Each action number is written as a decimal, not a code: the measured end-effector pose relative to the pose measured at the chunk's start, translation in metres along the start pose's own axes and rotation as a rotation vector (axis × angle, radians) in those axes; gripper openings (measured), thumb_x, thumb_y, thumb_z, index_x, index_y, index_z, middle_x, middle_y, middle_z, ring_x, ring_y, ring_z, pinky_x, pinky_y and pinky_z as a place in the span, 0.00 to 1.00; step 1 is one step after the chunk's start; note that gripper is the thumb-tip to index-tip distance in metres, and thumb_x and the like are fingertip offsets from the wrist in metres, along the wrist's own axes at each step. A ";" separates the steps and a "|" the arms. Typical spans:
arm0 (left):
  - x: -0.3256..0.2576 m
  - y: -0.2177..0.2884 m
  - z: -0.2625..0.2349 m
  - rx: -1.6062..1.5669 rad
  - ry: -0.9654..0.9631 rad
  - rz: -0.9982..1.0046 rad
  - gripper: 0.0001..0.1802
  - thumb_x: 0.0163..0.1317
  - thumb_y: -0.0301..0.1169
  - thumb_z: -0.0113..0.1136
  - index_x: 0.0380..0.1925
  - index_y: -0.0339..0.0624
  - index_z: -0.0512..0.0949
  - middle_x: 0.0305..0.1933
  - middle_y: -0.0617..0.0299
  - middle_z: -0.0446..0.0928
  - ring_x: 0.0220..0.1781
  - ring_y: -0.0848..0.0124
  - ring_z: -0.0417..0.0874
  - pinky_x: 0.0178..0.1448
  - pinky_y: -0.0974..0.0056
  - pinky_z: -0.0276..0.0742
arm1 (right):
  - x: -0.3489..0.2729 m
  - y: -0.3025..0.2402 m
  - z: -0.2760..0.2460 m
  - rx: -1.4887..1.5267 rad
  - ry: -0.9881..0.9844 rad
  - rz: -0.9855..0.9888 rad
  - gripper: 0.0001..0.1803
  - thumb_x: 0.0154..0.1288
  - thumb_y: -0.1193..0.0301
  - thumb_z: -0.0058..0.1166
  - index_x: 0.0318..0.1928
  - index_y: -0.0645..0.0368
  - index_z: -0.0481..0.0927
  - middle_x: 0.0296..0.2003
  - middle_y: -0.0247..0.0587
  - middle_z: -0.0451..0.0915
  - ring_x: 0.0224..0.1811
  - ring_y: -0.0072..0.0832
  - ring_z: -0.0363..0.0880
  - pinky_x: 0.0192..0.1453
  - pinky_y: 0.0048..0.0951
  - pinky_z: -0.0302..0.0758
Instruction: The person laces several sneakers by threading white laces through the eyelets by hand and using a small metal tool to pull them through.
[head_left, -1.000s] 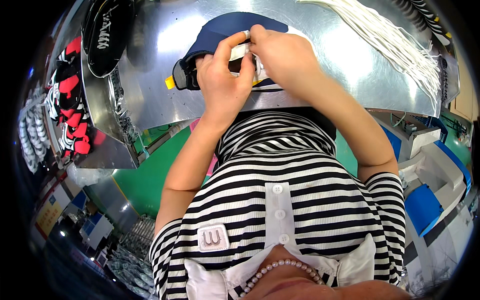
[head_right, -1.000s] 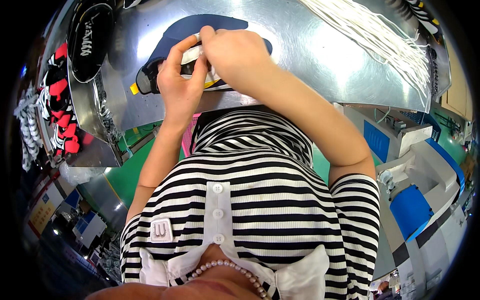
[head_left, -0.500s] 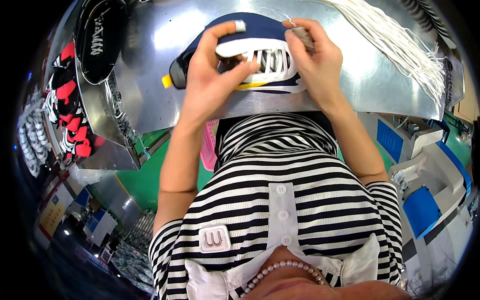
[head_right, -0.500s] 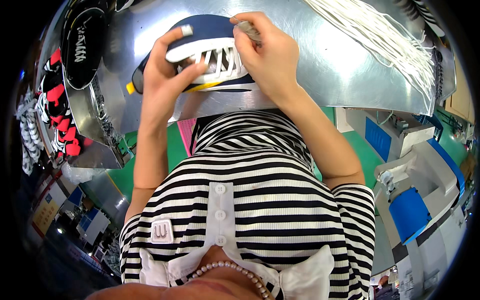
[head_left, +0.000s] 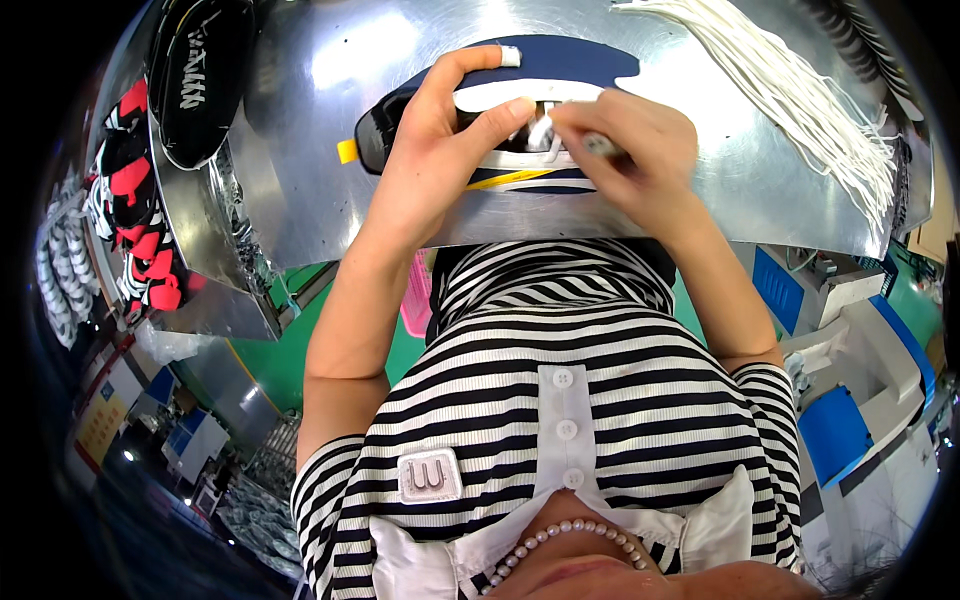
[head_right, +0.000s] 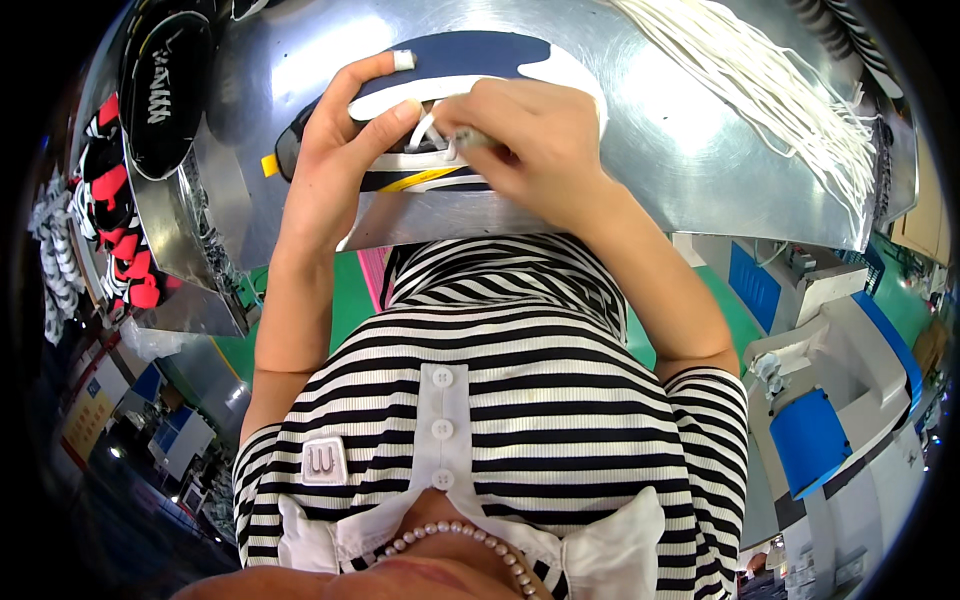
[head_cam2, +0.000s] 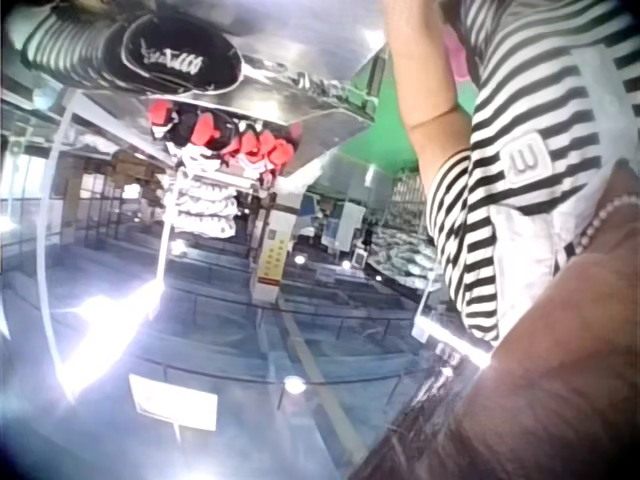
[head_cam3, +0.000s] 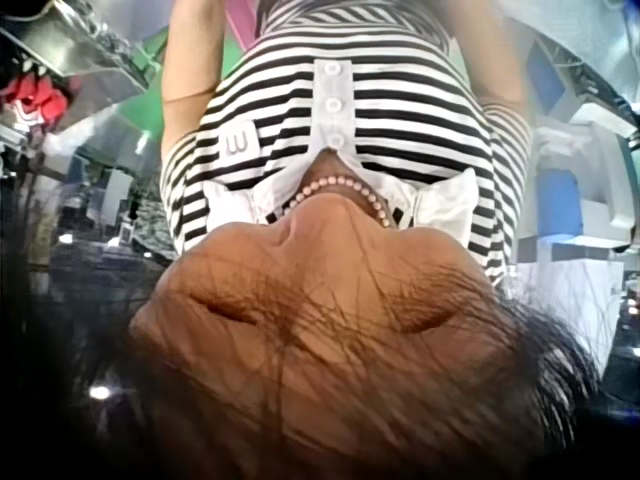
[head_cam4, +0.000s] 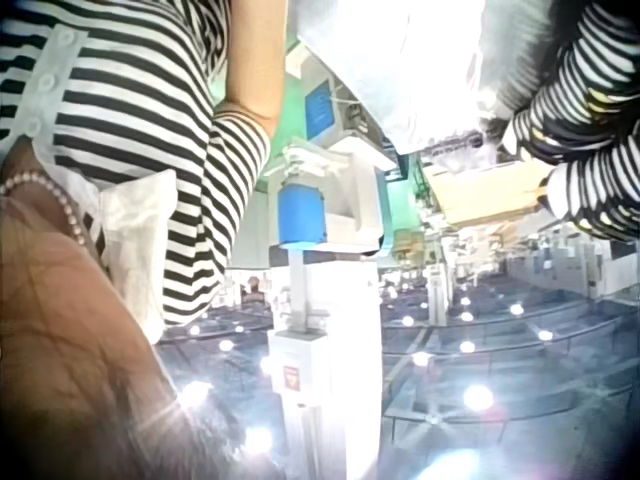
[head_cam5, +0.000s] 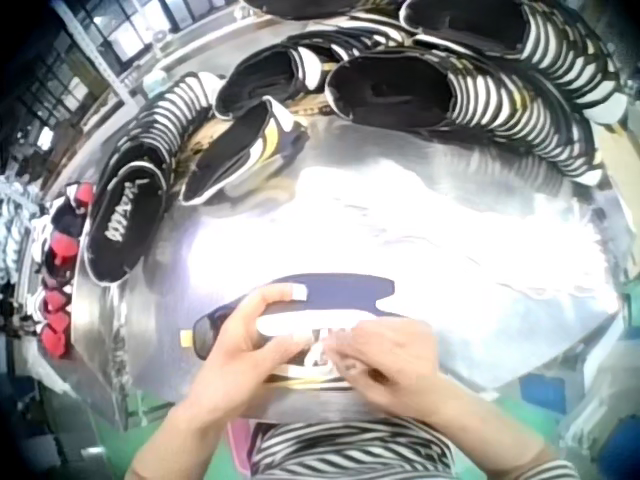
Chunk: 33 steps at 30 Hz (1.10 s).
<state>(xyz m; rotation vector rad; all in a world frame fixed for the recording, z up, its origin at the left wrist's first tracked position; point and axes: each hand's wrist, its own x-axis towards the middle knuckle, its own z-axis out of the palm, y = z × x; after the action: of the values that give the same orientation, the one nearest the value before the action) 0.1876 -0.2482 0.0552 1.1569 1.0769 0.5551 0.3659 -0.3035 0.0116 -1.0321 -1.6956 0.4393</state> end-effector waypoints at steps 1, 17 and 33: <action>0.002 -0.001 0.000 -0.013 -0.010 0.005 0.24 0.64 0.29 0.64 0.58 0.38 0.70 0.43 0.56 0.82 0.42 0.75 0.82 0.48 0.71 0.78 | 0.001 -0.010 -0.003 0.074 0.012 0.004 0.16 0.47 0.83 0.63 0.39 0.58 0.84 0.19 0.32 0.75 0.16 0.26 0.71 0.20 0.24 0.66; -0.039 -0.018 -0.011 0.890 0.113 0.670 0.16 0.64 0.28 0.62 0.51 0.37 0.74 0.39 0.47 0.81 0.40 0.50 0.82 0.42 0.55 0.78 | -0.031 -0.039 -0.005 0.384 -0.072 0.949 0.11 0.61 0.67 0.66 0.38 0.62 0.86 0.26 0.28 0.82 0.27 0.11 0.73 0.31 0.17 0.70; -0.034 -0.018 -0.002 0.851 0.162 0.527 0.15 0.59 0.33 0.69 0.43 0.40 0.78 0.34 0.54 0.83 0.29 0.59 0.82 0.35 0.63 0.76 | -0.012 -0.025 0.028 0.453 0.164 0.774 0.10 0.64 0.70 0.63 0.41 0.63 0.82 0.27 0.27 0.81 0.28 0.10 0.73 0.32 0.15 0.69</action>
<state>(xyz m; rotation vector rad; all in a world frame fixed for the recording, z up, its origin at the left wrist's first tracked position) 0.1687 -0.2815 0.0515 2.2094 1.1830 0.6161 0.3309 -0.3212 0.0118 -1.3046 -0.9296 1.1397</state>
